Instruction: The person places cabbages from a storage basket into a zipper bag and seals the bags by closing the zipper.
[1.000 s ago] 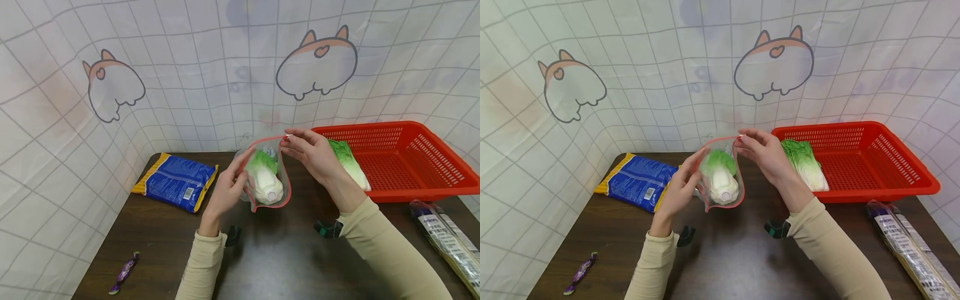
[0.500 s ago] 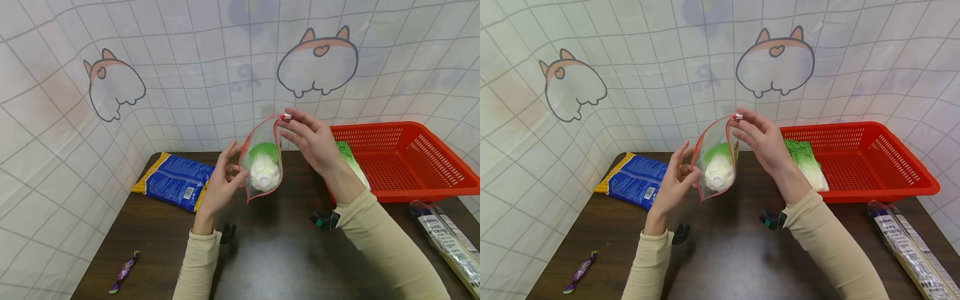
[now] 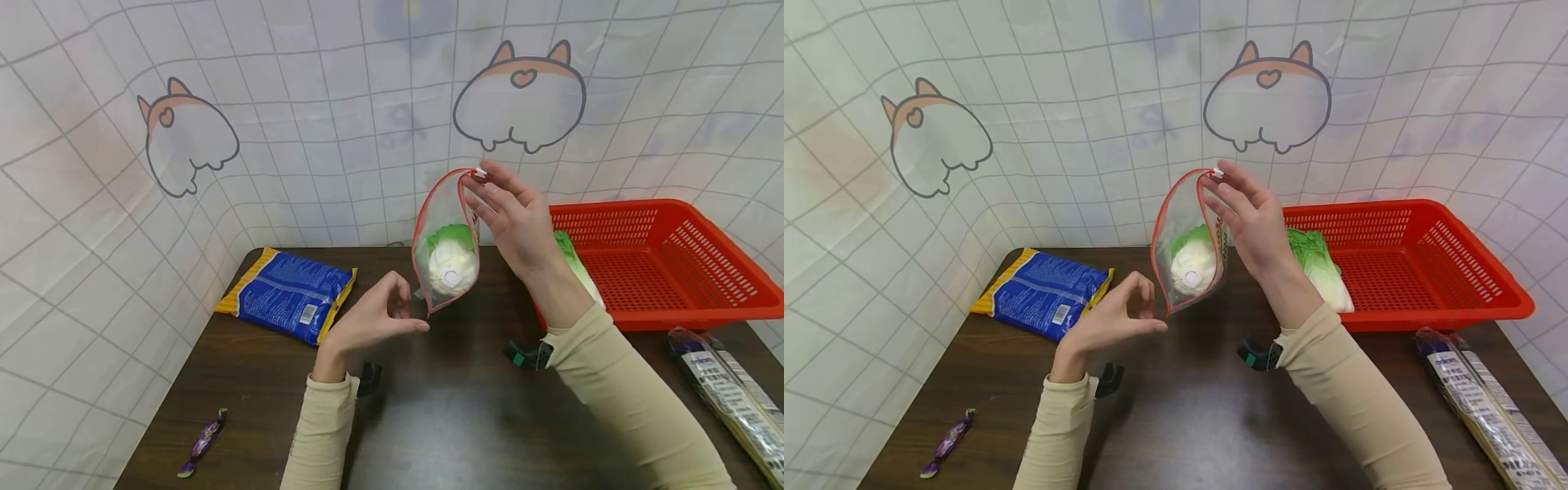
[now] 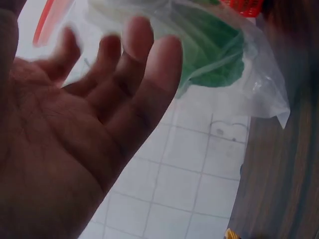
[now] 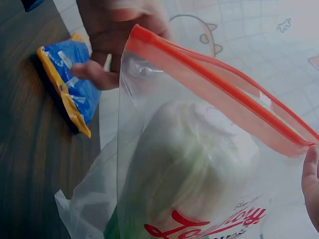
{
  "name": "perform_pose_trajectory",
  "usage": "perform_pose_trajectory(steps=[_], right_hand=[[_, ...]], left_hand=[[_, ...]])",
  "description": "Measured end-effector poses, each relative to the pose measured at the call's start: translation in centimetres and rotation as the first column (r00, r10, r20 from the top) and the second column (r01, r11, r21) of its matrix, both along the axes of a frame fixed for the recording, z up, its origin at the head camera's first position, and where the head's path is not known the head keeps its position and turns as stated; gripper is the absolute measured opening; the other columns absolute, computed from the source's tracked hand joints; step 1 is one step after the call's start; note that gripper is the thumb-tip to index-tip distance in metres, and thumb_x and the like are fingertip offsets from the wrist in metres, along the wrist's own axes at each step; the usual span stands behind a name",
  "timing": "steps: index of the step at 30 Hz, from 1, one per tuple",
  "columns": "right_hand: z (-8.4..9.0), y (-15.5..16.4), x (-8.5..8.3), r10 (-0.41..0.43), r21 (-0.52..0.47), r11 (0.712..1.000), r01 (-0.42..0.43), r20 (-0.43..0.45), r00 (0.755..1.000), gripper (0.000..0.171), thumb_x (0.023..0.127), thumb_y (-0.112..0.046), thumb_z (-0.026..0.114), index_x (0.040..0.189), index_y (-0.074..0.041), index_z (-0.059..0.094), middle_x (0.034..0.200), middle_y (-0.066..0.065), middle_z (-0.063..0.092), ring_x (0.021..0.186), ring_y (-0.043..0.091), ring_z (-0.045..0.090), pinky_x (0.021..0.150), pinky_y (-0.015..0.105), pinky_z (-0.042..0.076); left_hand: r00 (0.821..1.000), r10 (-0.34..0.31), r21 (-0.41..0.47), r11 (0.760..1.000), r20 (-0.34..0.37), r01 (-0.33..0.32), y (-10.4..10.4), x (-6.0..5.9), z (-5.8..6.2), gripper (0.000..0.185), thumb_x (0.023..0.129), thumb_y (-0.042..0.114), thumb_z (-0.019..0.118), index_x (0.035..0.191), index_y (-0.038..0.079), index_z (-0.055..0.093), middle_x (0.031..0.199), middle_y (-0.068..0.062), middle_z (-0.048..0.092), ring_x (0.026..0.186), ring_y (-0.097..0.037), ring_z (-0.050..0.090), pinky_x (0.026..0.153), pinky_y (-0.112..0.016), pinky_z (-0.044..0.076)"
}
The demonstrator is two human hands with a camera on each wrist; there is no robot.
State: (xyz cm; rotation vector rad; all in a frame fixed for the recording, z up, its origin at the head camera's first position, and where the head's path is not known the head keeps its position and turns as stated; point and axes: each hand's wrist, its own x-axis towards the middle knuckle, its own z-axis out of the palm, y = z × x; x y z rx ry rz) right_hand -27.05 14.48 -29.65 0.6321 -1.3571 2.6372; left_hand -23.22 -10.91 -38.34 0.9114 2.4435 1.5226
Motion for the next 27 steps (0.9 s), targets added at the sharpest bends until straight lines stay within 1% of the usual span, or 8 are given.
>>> perform_pose_trajectory(steps=[3, 7, 12, 16, 19, 22, 25, 27], right_hand=[[-0.2, -0.2, -0.1, 0.006, 0.001, 1.0, -0.006, -0.011, 1.0, 0.032, 0.098, -0.005, 0.056, 0.129, 0.0, 0.059, 0.126, 0.016, 0.053, 0.121, 0.029, 0.057, 0.098, 0.034, 0.047], [-0.4, -0.4, -0.1, 0.008, -0.003, 1.0, -0.008, -0.006, 1.0, 0.032, 0.098, -0.005, 0.056, 0.129, 0.0, 0.06, 0.129, 0.016, 0.051, 0.121, 0.028, 0.057, 0.097, 0.034, 0.048], [-0.5, -0.3, -0.2, 0.008, -0.001, 1.0, -0.008, 0.001, 1.0, 0.033, 0.098, -0.006, 0.057, 0.13, 0.0, 0.059, 0.128, 0.016, 0.052, 0.121, 0.028, 0.058, 0.096, 0.033, 0.048], [-0.5, 0.3, 0.0, -0.025, 0.048, 0.999, 0.023, 0.03, 0.999, 0.035, 0.097, -0.008, 0.059, 0.132, -0.001, 0.059, 0.125, 0.015, 0.056, 0.118, 0.026, 0.06, 0.096, 0.031, 0.048], [-0.5, 1.0, 0.2, -0.08, 0.132, 0.989, 0.072, 0.056, 0.995, 0.037, 0.096, -0.009, 0.062, 0.132, -0.001, 0.058, 0.122, 0.015, 0.058, 0.115, 0.026, 0.061, 0.096, 0.029, 0.048], [-0.4, 1.9, 0.5, -0.165, 0.269, 0.952, 0.143, 0.06, 0.984, 0.038, 0.094, -0.012, 0.066, 0.13, -0.003, 0.059, 0.12, 0.014, 0.059, 0.112, 0.027, 0.061, 0.094, 0.025, 0.048], [-0.1, 2.6, 0.7, -0.243, 0.381, 0.9, 0.211, 0.038, 0.969, 0.038, 0.093, -0.017, 0.068, 0.127, -0.004, 0.061, 0.117, 0.013, 0.061, 0.108, 0.028, 0.061, 0.091, 0.022, 0.049], [0.1, 3.0, 0.8, -0.281, 0.421, 0.872, 0.25, 0.013, 0.96, 0.038, 0.092, -0.02, 0.069, 0.125, -0.004, 0.063, 0.113, 0.012, 0.064, 0.103, 0.027, 0.063, 0.089, 0.021, 0.05]], left_hand=[[0.999, -0.044, -0.091, 0.995, -0.026, 0.041, 0.3, 0.1, -0.1, 0.038, 0.081, 0.033, 0.081, 0.09, 0.015, 0.049, 0.076, 0.001, 0.052, 0.068, -0.013, 0.052, 0.061, -0.026, 0.043], [0.995, -0.052, -0.105, 0.994, -0.084, 0.043, 0.7, 0.1, -0.1, 0.029, 0.086, 0.036, 0.076, 0.087, 0.019, 0.054, 0.076, 0.005, 0.053, 0.067, -0.01, 0.051, 0.06, -0.026, 0.043], [0.99, 0.008, -0.05, 0.999, -0.138, -0.015, 0.3, 0.0, 0.0, 0.018, 0.09, 0.031, 0.073, 0.092, 0.019, 0.059, 0.08, 0.006, 0.059, 0.07, -0.011, 0.056, 0.064, -0.03, 0.049], [0.98, 0.08, 0.014, 0.997, -0.184, -0.079, -0.4, -0.2, 0.2, 0.011, 0.091, 0.021, 0.071, 0.095, 0.015, 0.062, 0.083, 0.004, 0.063, 0.07, -0.011, 0.059, 0.064, -0.03, 0.051], [0.948, 0.178, 0.08, 0.983, -0.264, -0.163, -1.0, -0.2, 0.6, 0.006, 0.09, 0.012, 0.071, 0.094, 0.011, 0.067, 0.084, 0.002, 0.064, 0.068, -0.012, 0.061, 0.061, -0.028, 0.052], [0.895, 0.293, 0.179, 0.953, -0.335, -0.245, -1.4, 0.3, 1.7, 0.005, 0.087, 0.001, 0.071, 0.091, 0.004, 0.07, 0.083, -0.006, 0.065, 0.063, -0.018, 0.064, 0.057, -0.03, 0.053], [0.845, 0.398, 0.306, 0.905, -0.358, -0.296, -1.5, 1.5, 3.5, 0.005, 0.086, -0.006, 0.069, 0.091, -0.005, 0.07, 0.084, -0.014, 0.064, 0.064, -0.021, 0.066, 0.056, -0.032, 0.055], [0.819, 0.462, 0.405, 0.858, -0.339, -0.316, -1.5, 2.1, 4.5, 0.005, 0.087, -0.008, 0.067, 0.092, -0.008, 0.069, 0.085, -0.018, 0.064, 0.063, -0.018, 0.066, 0.055, -0.03, 0.055]])
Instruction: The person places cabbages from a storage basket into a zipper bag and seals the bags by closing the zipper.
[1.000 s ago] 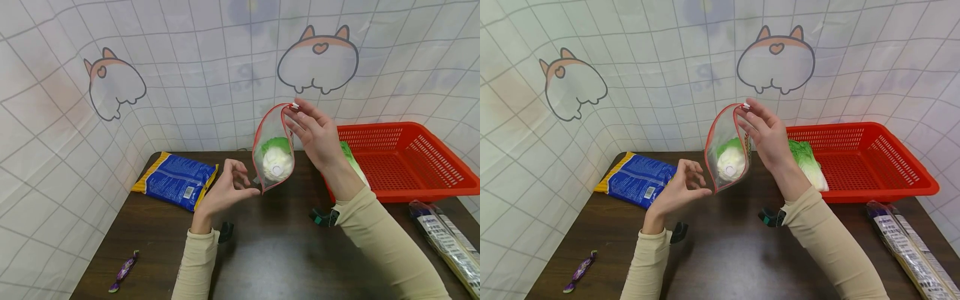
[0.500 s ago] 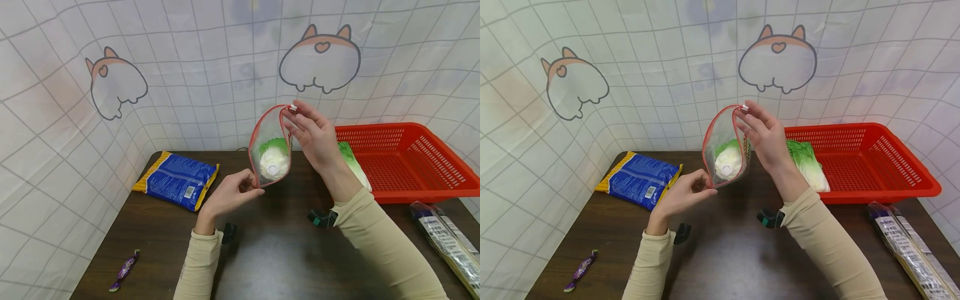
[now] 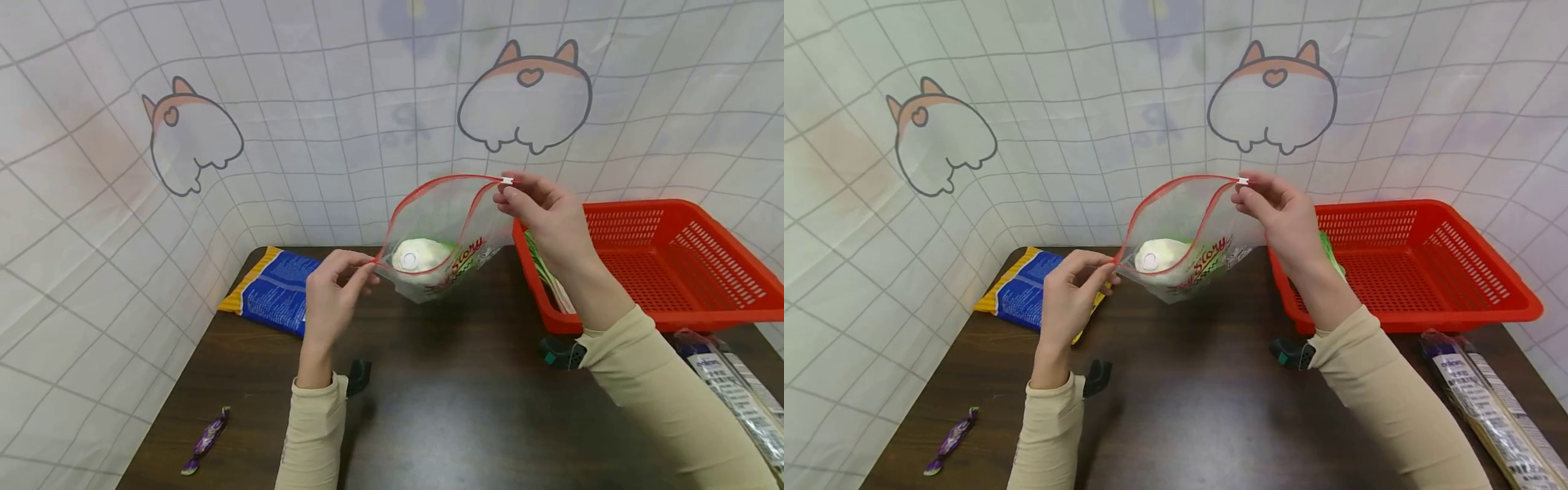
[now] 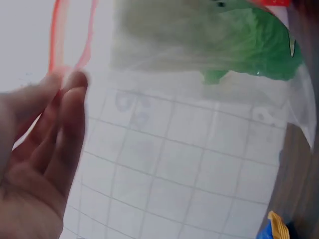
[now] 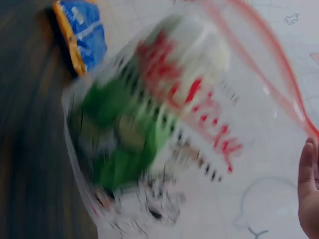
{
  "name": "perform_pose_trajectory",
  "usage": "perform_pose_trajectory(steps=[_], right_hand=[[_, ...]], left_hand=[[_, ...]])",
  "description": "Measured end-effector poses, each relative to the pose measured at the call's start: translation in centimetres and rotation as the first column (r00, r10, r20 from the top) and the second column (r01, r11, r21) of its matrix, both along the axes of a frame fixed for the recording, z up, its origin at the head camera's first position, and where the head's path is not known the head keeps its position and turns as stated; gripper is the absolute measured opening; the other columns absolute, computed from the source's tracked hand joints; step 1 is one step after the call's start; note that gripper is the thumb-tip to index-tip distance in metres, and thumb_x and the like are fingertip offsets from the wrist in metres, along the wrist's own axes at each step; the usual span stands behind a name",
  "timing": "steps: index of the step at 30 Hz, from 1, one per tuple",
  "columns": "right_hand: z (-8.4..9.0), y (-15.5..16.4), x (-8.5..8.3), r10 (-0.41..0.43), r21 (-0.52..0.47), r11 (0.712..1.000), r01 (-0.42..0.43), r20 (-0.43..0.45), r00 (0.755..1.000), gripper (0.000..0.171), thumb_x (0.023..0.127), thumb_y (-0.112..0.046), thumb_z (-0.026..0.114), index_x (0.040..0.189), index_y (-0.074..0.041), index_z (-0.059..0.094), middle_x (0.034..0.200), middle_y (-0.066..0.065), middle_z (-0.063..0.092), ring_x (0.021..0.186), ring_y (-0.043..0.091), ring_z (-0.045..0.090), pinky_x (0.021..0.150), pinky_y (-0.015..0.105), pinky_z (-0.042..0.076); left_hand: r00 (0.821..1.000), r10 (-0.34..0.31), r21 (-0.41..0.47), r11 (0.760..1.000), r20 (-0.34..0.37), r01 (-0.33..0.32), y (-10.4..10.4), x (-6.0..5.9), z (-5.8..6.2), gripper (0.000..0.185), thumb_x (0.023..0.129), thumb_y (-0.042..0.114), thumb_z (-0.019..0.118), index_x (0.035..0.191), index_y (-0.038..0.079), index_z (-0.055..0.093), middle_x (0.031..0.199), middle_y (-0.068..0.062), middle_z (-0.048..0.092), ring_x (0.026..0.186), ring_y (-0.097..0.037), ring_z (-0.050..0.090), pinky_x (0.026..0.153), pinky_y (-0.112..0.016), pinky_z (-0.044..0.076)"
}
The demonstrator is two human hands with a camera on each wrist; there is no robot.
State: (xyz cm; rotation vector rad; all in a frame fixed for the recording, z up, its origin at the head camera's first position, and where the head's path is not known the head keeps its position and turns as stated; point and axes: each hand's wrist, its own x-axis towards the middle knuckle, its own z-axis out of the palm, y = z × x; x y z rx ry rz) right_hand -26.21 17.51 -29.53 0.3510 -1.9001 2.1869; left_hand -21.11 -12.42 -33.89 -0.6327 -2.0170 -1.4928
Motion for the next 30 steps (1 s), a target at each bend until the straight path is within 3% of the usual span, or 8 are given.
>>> perform_pose_trajectory(steps=[4, 7, 11, 16, 21, 23, 26, 30], right_hand=[[0.5, 0.9, 0.2, -0.039, 0.028, 0.999, 0.041, -0.065, 0.997, 0.033, 0.092, -0.021, 0.069, 0.119, -0.002, 0.066, 0.103, 0.011, 0.068, 0.093, 0.022, 0.067, 0.085, 0.021, 0.052], [0.9, 1.6, 0.3, -0.014, 0.102, 0.995, 0.022, -0.083, 0.996, 0.03, 0.093, -0.02, 0.067, 0.116, 0.0, 0.067, 0.098, 0.01, 0.069, 0.087, 0.021, 0.068, 0.081, 0.022, 0.054], [1.9, 2.5, 0.7, 0.035, 0.307, 0.952, -0.016, -0.059, 0.998, 0.03, 0.095, -0.024, 0.066, 0.112, 0.0, 0.068, 0.094, 0.01, 0.069, 0.085, 0.023, 0.068, 0.078, 0.022, 0.054], [3.0, 3.2, 1.1, 0.042, 0.387, 0.922, -0.006, -0.085, 0.995, 0.029, 0.095, -0.022, 0.065, 0.113, 0.001, 0.066, 0.096, 0.011, 0.069, 0.086, 0.024, 0.068, 0.077, 0.022, 0.054], [3.9, 3.5, 1.5, 0.042, 0.459, 0.888, 0.001, -0.083, 0.996, 0.03, 0.096, -0.024, 0.063, 0.114, 0.0, 0.066, 0.098, 0.011, 0.07, 0.088, 0.023, 0.069, 0.077, 0.021, 0.054], [4.2, 3.5, 1.6, 0.032, 0.459, 0.888, 0.011, -0.085, 0.996, 0.03, 0.096, -0.025, 0.063, 0.114, 0.0, 0.066, 0.098, 0.01, 0.07, 0.089, 0.024, 0.069, 0.077, 0.021, 0.054], [4.5, 3.6, 1.7, 0.051, 0.512, 0.859, -0.001, -0.084, 0.995, 0.03, 0.097, -0.025, 0.063, 0.114, -0.001, 0.067, 0.096, 0.007, 0.071, 0.088, 0.022, 0.07, 0.075, 0.021, 0.055], [4.4, 3.5, 1.9, 0.053, 0.505, 0.863, -0.001, -0.087, 0.995, 0.03, 0.097, -0.023, 0.063, 0.113, 0.001, 0.067, 0.095, 0.008, 0.071, 0.087, 0.022, 0.07, 0.075, 0.022, 0.055]], left_hand=[[0.997, 0.067, 0.242, 0.969, -0.034, -0.057, 0.3, 0.6, 0.9, 0.009, 0.091, -0.008, 0.062, 0.098, -0.013, 0.065, 0.086, -0.024, 0.064, 0.062, -0.01, 0.066, 0.055, -0.026, 0.055], [0.993, 0.115, 0.305, 0.947, -0.028, -0.101, 0.6, 0.8, 1.1, 0.011, 0.093, -0.006, 0.059, 0.1, -0.014, 0.063, 0.083, -0.027, 0.063, 0.059, -0.01, 0.065, 0.054, -0.023, 0.053], [0.991, 0.133, 0.161, 0.978, 0.026, -0.136, 0.6, 0.3, 1.3, 0.012, 0.094, -0.001, 0.062, 0.1, -0.01, 0.067, 0.079, -0.024, 0.064, 0.056, -0.011, 0.061, 0.053, -0.022, 0.051], [0.986, 0.165, -0.057, 0.985, -0.012, -0.166, -0.1, -1.0, 1.5, 0.009, 0.093, 0.008, 0.067, 0.097, 0.002, 0.072, 0.08, -0.013, 0.068, 0.058, -0.017, 0.062, 0.052, -0.022, 0.047], [0.98, 0.188, -0.102, 0.976, -0.07, -0.195, -0.6, -1.3, 2.5, 0.011, 0.094, 0.015, 0.067, 0.097, 0.007, 0.073, 0.078, -0.008, 0.068, 0.06, -0.016, 0.064, 0.054, -0.024, 0.047], [0.982, 0.178, -0.11, 0.977, -0.058, -0.183, -0.6, -1.2, 2.6, 0.011, 0.094, 0.017, 0.066, 0.097, 0.008, 0.072, 0.078, -0.006, 0.067, 0.06, -0.013, 0.063, 0.055, -0.025, 0.048], [0.986, 0.163, -0.154, 0.974, -0.031, -0.166, -0.5, -1.1, 2.6, 0.009, 0.094, 0.015, 0.066, 0.097, 0.008, 0.071, 0.08, -0.004, 0.066, 0.062, -0.01, 0.062, 0.056, -0.027, 0.05], [0.995, 0.101, -0.179, 0.979, 0.019, -0.096, -0.6, -0.9, 2.3, 0.008, 0.094, 0.013, 0.066, 0.098, 0.008, 0.07, 0.082, -0.003, 0.066, 0.061, -0.011, 0.061, 0.057, -0.028, 0.052]])
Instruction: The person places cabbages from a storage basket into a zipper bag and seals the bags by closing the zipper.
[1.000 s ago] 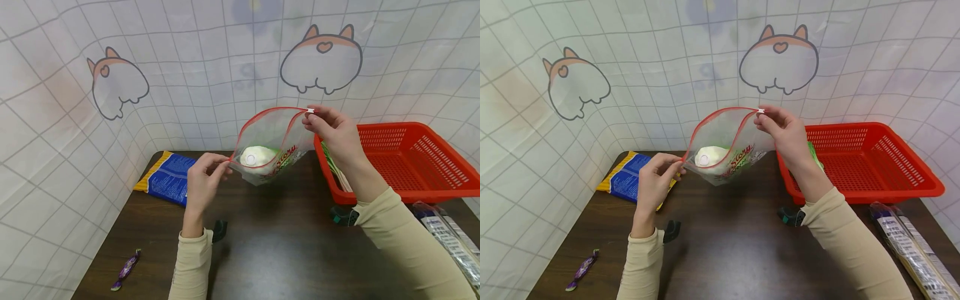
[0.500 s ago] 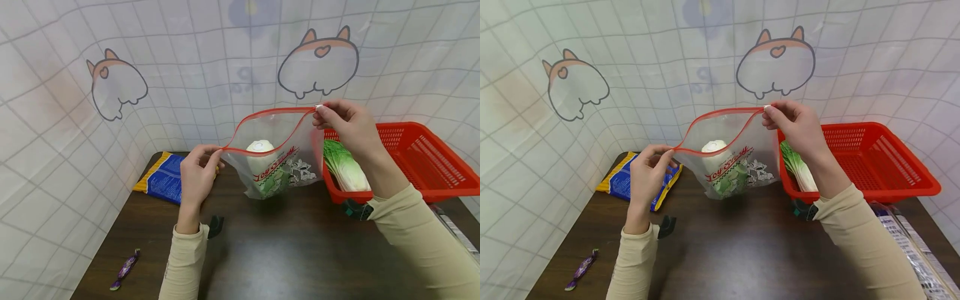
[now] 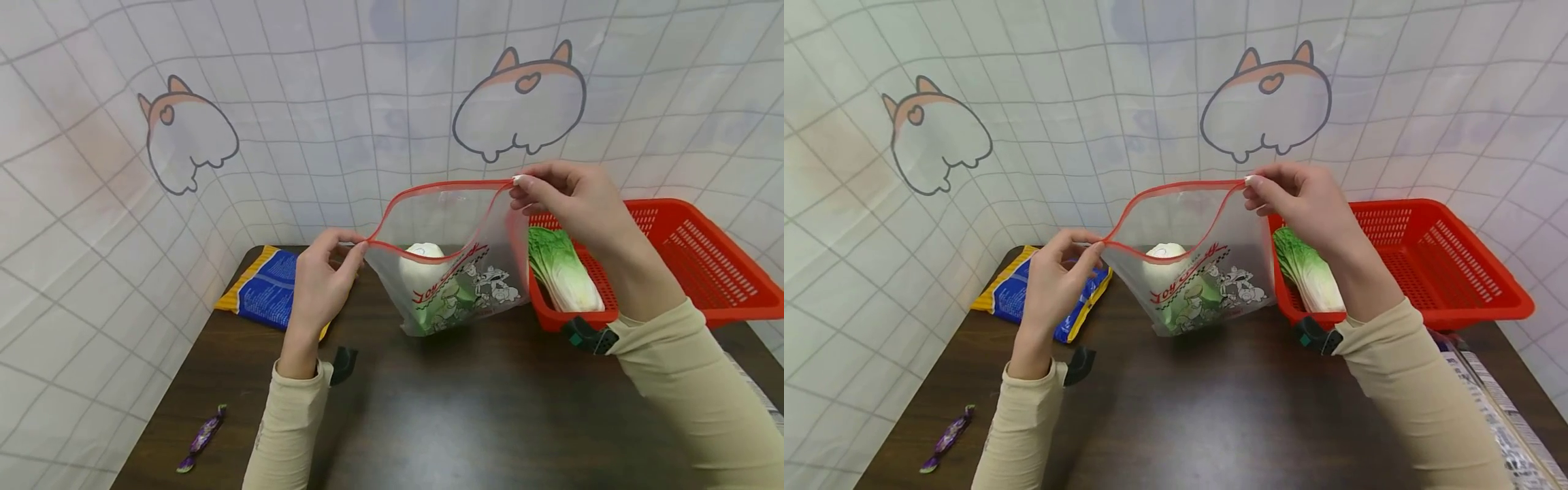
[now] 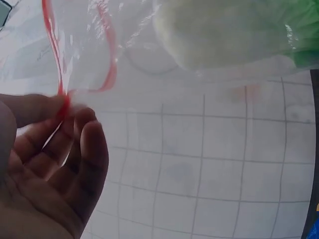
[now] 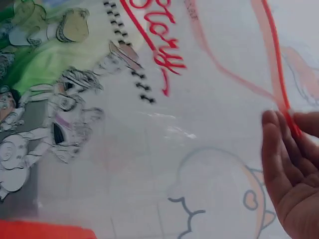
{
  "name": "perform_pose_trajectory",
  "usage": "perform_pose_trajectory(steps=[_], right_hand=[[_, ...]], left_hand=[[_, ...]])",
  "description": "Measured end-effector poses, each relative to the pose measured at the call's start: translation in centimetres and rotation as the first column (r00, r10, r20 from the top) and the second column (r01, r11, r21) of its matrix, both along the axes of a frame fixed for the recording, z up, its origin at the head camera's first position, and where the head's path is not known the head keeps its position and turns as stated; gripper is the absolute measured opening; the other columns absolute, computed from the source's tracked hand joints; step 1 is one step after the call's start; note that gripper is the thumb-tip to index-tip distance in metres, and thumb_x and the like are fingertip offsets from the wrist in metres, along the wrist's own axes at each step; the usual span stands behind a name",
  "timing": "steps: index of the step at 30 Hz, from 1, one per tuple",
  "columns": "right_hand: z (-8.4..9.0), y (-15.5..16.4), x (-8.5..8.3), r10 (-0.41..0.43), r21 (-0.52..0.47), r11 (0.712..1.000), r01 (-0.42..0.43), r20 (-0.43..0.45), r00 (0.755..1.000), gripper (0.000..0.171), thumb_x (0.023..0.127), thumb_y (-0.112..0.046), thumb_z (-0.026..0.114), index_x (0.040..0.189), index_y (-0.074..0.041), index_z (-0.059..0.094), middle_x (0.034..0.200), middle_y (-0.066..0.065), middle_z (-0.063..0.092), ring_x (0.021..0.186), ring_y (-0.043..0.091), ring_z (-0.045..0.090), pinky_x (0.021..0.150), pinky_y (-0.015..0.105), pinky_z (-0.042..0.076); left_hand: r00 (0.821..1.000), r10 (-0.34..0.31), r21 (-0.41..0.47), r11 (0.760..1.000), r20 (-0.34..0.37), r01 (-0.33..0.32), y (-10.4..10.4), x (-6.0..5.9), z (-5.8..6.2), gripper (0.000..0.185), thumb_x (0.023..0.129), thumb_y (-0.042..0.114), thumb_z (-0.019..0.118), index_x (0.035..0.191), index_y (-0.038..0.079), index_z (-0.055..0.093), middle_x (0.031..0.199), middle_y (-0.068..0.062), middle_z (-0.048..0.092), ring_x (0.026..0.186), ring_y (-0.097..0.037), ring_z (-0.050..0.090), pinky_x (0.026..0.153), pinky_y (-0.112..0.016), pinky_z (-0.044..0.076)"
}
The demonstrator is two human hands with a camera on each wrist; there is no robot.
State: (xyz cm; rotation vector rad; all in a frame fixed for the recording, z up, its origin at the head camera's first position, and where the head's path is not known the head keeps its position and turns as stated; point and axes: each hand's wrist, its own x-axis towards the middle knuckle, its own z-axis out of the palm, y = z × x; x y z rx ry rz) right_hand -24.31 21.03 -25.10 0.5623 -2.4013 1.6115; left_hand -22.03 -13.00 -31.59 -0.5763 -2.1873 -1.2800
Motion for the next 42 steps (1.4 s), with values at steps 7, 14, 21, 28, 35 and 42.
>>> perform_pose_trajectory(steps=[7, 14, 21, 28, 35, 42], right_hand=[[-0.8, -0.5, -0.6, 0.063, -0.182, 0.981, -0.061, 0.009, 0.998, 0.026, 0.096, -0.016, 0.064, 0.112, 0.004, 0.067, 0.095, 0.012, 0.069, 0.085, 0.024, 0.068, 0.076, 0.024, 0.055], [-1.8, -0.2, -0.9, 0.163, -0.332, 0.932, -0.145, 0.028, 0.986, 0.021, 0.097, -0.013, 0.061, 0.109, 0.004, 0.065, 0.096, 0.013, 0.066, 0.086, 0.022, 0.065, 0.079, 0.024, 0.055], [-2.4, 0.0, -0.8, 0.377, -0.483, 0.801, -0.355, -0.054, 0.924, 0.013, 0.099, -0.001, 0.052, 0.101, 0.005, 0.064, 0.09, 0.012, 0.064, 0.081, 0.021, 0.062, 0.078, 0.026, 0.055], [-2.6, -0.7, -0.6, 0.416, -0.472, 0.787, -0.397, -0.069, 0.907, 0.014, 0.099, -0.002, 0.05, 0.101, 0.002, 0.064, 0.092, 0.011, 0.06, 0.083, 0.021, 0.059, 0.078, 0.026, 0.054], [-2.5, -1.5, 0.0, 0.341, -0.397, 0.858, -0.327, -0.036, 0.939, 0.029, 0.099, -0.006, 0.054, 0.127, -0.001, 0.06, 0.104, 0.013, 0.062, 0.093, 0.024, 0.062, 0.081, 0.027, 0.054], [-2.5, -1.3, 1.3, 0.253, -0.086, 0.962, -0.26, -0.087, 0.964, 0.05, 0.098, -0.006, 0.054, 0.147, -0.012, 0.045, 0.125, 0.011, 0.062, 0.108, 0.022, 0.061, 0.085, 0.024, 0.052]], left_hand=[[0.969, -0.221, 0.069, 0.974, 0.108, 0.214, -0.9, 0.5, -0.1, 0.014, 0.098, 0.017, 0.061, 0.107, 0.01, 0.069, 0.096, -0.003, 0.068, 0.076, -0.015, 0.063, 0.065, -0.032, 0.056], [0.905, -0.416, 0.038, 0.91, 0.088, 0.414, -1.3, 0.6, 0.4, 0.02, 0.101, 0.01, 0.052, 0.114, 0.008, 0.067, 0.103, -0.005, 0.062, 0.079, -0.018, 0.062, 0.069, -0.033, 0.054], [0.828, -0.541, -0.063, 0.83, 0.149, 0.554, -0.4, 0.5, 1.6, 0.025, 0.102, 0.012, 0.05, 0.119, 0.006, 0.068, 0.13, -0.002, 0.056, 0.081, -0.017, 0.062, 0.066, -0.036, 0.056], [0.81, -0.525, -0.165, 0.802, 0.261, 0.574, 1.7, 0.4, 2.7, 0.028, 0.102, 0.02, 0.054, 0.125, 0.014, 0.067, 0.122, 0.004, 0.06, 0.076, -0.011, 0.064, 0.064, -0.033, 0.056], [0.883, -0.4, -0.171, 0.879, 0.246, 0.445, 3.6, 0.3, 2.9, 0.03, 0.102, 0.026, 0.052, 0.124, 0.014, 0.069, 0.07, 0.004, 0.062, 0.057, -0.009, 0.06, 0.056, -0.032, 0.055], [0.937, -0.267, -0.078, 0.954, 0.225, 0.291, 4.6, 0.3, 2.4, 0.03, 0.102, 0.023, 0.053, 0.128, 0.015, 0.067, 0.066, 0.005, 0.067, 0.049, -0.01, 0.062, 0.044, -0.031, 0.04]])
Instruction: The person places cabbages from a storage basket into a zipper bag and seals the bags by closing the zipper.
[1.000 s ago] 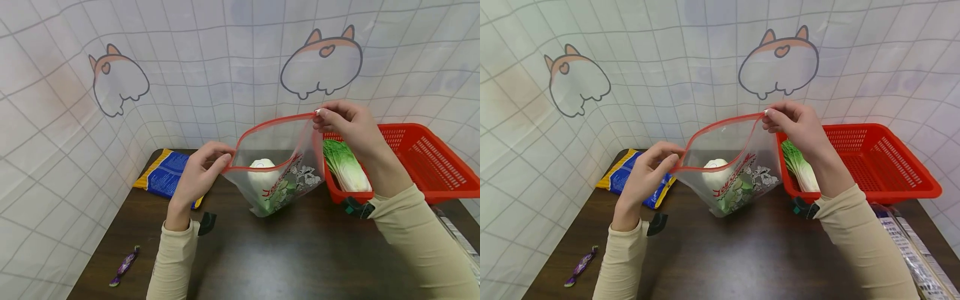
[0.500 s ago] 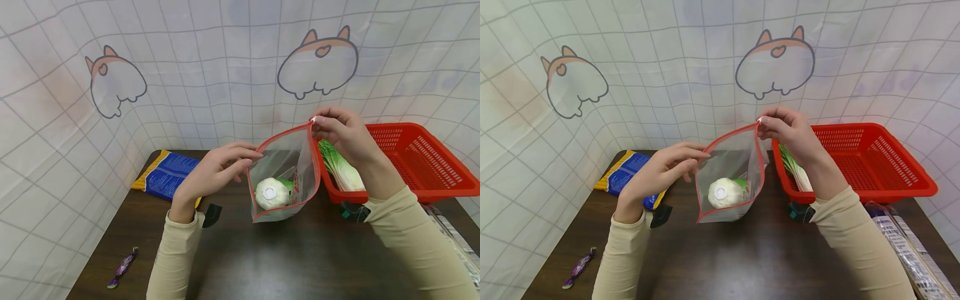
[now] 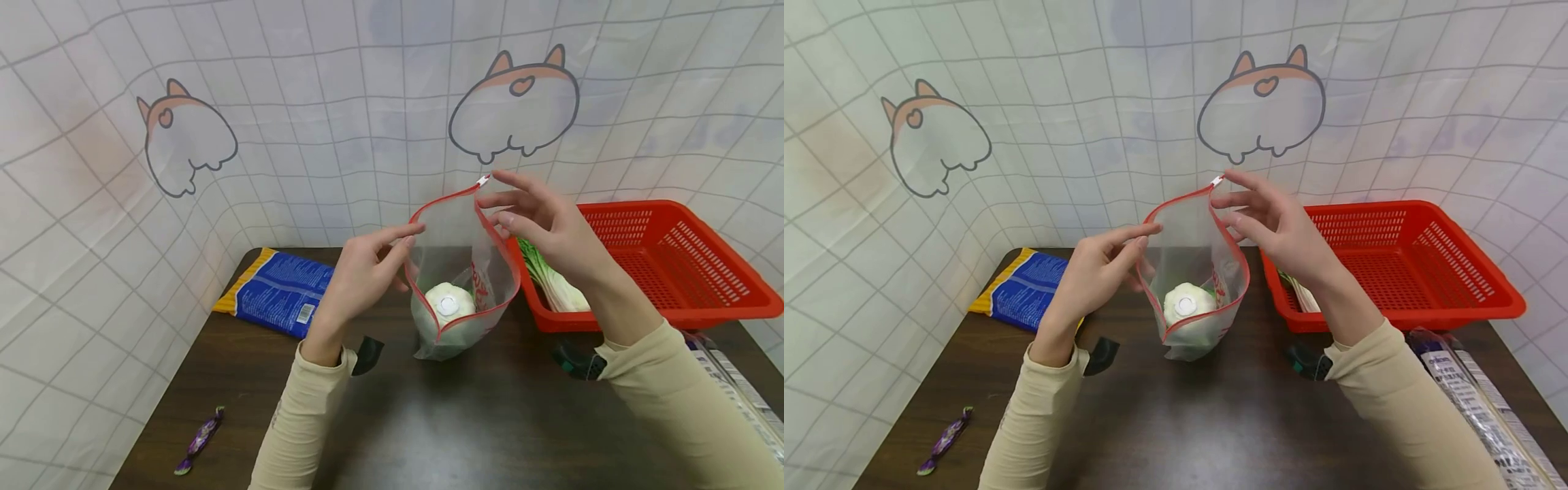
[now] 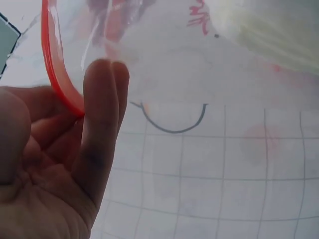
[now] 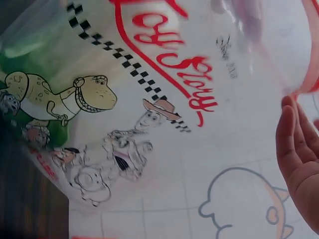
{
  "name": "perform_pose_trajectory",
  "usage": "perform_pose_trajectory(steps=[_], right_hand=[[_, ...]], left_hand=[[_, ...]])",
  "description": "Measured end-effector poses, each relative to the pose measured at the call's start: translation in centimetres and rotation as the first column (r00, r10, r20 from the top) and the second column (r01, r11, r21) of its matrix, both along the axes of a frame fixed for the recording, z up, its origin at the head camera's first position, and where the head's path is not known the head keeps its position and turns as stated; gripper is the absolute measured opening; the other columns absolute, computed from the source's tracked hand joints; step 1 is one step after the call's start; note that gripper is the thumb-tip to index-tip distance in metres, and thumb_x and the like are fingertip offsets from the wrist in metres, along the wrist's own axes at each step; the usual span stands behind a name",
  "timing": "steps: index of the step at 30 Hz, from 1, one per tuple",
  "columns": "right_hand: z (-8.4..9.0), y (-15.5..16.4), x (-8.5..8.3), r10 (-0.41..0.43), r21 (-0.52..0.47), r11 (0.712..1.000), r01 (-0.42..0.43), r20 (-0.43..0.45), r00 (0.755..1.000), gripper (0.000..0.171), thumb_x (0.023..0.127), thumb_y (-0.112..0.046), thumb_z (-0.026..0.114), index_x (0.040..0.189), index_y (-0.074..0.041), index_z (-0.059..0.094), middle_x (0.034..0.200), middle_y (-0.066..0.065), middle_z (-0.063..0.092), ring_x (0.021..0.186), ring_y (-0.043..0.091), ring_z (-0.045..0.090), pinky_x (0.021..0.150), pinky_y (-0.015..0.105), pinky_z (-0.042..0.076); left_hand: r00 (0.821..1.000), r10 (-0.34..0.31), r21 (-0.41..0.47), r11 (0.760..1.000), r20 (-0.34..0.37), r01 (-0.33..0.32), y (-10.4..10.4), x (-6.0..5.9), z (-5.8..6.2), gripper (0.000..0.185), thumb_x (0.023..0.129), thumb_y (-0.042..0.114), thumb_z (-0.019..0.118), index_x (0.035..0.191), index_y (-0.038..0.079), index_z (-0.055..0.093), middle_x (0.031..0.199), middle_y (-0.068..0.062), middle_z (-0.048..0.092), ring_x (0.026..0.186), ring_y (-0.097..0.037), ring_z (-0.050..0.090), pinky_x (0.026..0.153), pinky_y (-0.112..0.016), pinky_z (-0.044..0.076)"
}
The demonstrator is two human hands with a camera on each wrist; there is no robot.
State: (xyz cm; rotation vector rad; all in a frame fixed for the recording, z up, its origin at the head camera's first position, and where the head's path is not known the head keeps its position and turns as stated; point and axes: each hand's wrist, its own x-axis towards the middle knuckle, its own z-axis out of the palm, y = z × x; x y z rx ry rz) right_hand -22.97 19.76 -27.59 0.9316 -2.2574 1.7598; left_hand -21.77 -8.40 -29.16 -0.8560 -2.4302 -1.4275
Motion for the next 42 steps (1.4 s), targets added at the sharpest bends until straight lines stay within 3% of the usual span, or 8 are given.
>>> perform_pose_trajectory(steps=[11, 18, 21, 27, 34, 37, 40, 42], right_hand=[[0.2, 1.8, 2.5, 0.159, 0.506, 0.851, 0.139, -0.501, 0.851, 0.031, 0.082, -0.001, 0.074, 0.108, -0.017, 0.074, 0.107, -0.008, 0.061, 0.089, 0.004, 0.052, 0.07, 0.018, 0.045], [0.9, 2.4, 4.3, 0.07, 0.646, 0.683, 0.341, -0.522, 0.85, 0.013, 0.084, -0.013, 0.076, 0.096, -0.019, 0.074, 0.086, -0.014, 0.06, 0.07, 0.0, 0.049, 0.06, 0.025, 0.046], [1.4, 2.8, 4.5, -0.011, 0.566, 0.727, 0.389, -0.557, 0.831, 0.015, 0.081, -0.009, 0.077, 0.088, -0.022, 0.073, 0.081, -0.016, 0.061, 0.068, -0.001, 0.05, 0.061, 0.022, 0.044], [2.8, 2.8, 5.4, -0.092, 0.302, 0.933, 0.194, -0.32, 0.943, 0.021, 0.081, 0.005, 0.075, 0.088, -0.014, 0.071, 0.077, -0.004, 0.064, 0.064, 0.008, 0.055, 0.058, 0.019, 0.045], [3.0, 2.1, 4.8, -0.176, 0.245, 0.945, 0.218, -0.183, 0.967, 0.014, 0.088, -0.001, 0.07, 0.099, -0.009, 0.073, 0.089, 0.002, 0.068, 0.074, 0.012, 0.062, 0.067, 0.017, 0.05], [1.8, 1.4, 3.7, -0.257, 0.188, 0.922, 0.338, -0.354, 0.899, 0.019, 0.084, 0.002, 0.074, 0.101, -0.008, 0.074, 0.091, 0.0, 0.069, 0.076, 0.007, 0.062, 0.071, 0.013, 0.049], [-0.1, 0.7, 2.2, -0.331, 0.105, 0.89, 0.443, -0.517, 0.789, 0.022, 0.081, 0.005, 0.075, 0.1, -0.004, 0.075, 0.093, 0.002, 0.07, 0.08, 0.007, 0.062, 0.076, 0.011, 0.047], [-1.7, 0.5, 1.2, -0.332, 0.141, 0.869, 0.475, -0.544, 0.77, 0.021, 0.081, 0.005, 0.076, 0.1, -0.004, 0.075, 0.093, 0.004, 0.07, 0.08, 0.01, 0.061, 0.076, 0.014, 0.049]], left_hand=[[0.996, 0.078, 0.075, 0.994, 0.037, -0.08, 0.6, -0.2, -0.3, 0.031, 0.102, 0.024, 0.053, 0.129, 0.021, 0.066, 0.067, 0.003, 0.069, 0.047, -0.013, 0.063, 0.04, -0.031, 0.038], [0.994, 0.107, 0.132, 0.985, 0.024, -0.109, 0.2, 0.1, -0.4, 0.031, 0.101, 0.025, 0.054, 0.13, 0.023, 0.066, 0.068, -0.001, 0.068, 0.045, -0.014, 0.061, 0.051, -0.034, 0.05], [0.994, 0.113, 0.161, 0.981, -0.015, -0.109, 0.0, 0.5, -0.2, 0.03, 0.101, 0.026, 0.055, 0.128, 0.022, 0.067, 0.065, 0.0, 0.066, 0.044, -0.013, 0.06, 0.051, -0.033, 0.049], [0.996, 0.087, 0.252, 0.964, 0.0, -0.084, -0.2, 1.6, 0.6, 0.025, 0.097, 0.024, 0.062, 0.119, 0.02, 0.073, 0.08, 0.002, 0.071, 0.045, -0.019, 0.057, 0.048, -0.037, 0.05], [0.996, 0.081, 0.171, 0.982, -0.033, -0.074, -0.3, 1.6, 1.1, 0.026, 0.095, 0.011, 0.06, 0.116, 0.016, 0.074, 0.071, -0.002, 0.068, 0.046, -0.017, 0.056, 0.045, -0.032, 0.048], [0.913, 0.209, 0.18, 0.972, -0.351, -0.154, 0.2, 0.7, 0.6, 0.03, 0.092, -0.001, 0.057, 0.115, 0.008, 0.074, 0.076, -0.007, 0.07, 0.051, -0.012, 0.056, 0.046, -0.024, 0.045], [0.69, 0.335, 0.257, 0.942, -0.642, -0.218, 0.6, -0.2, -0.3, 0.031, 0.088, -0.01, 0.055, 0.111, 0.0, 0.074, 0.099, -0.011, 0.073, 0.061, -0.015, 0.058, 0.048, -0.025, 0.039], [0.599, 0.348, 0.255, 0.937, -0.721, -0.238, 0.7, -0.5, -1.2, 0.03, 0.086, -0.01, 0.056, 0.108, -0.001, 0.074, 0.111, -0.011, 0.071, 0.071, -0.02, 0.064, 0.052, -0.029, 0.042]])
